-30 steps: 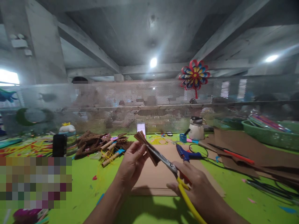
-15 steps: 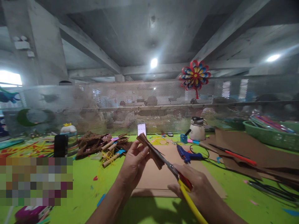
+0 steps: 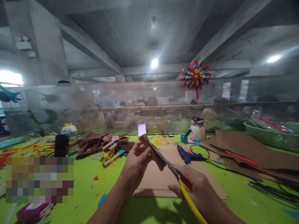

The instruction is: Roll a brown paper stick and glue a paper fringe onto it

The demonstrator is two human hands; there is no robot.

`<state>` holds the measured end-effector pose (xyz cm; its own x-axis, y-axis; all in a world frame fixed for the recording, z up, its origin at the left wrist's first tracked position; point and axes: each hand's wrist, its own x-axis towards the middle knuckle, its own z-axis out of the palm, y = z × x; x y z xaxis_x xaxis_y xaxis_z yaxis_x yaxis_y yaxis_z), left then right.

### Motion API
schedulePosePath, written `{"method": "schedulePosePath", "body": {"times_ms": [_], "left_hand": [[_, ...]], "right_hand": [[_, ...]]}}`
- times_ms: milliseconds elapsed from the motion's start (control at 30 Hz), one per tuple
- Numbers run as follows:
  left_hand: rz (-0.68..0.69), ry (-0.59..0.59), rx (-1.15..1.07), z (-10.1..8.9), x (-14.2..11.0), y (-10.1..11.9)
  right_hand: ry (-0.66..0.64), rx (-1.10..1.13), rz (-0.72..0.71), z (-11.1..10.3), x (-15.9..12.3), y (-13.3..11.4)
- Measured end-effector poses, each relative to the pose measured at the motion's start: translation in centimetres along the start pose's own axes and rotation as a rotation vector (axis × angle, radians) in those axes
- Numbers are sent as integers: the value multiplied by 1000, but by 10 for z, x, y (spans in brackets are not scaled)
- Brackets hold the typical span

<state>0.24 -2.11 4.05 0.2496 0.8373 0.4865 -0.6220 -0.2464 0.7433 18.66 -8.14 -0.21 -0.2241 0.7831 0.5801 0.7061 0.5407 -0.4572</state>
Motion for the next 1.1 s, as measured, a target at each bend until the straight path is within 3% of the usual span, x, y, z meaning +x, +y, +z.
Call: {"method": "schedulePosePath", "body": {"times_ms": [1100], "left_hand": [[-22,22,3,7,-5,0]], "right_hand": [[5,67,53,3,2,-4]]}}
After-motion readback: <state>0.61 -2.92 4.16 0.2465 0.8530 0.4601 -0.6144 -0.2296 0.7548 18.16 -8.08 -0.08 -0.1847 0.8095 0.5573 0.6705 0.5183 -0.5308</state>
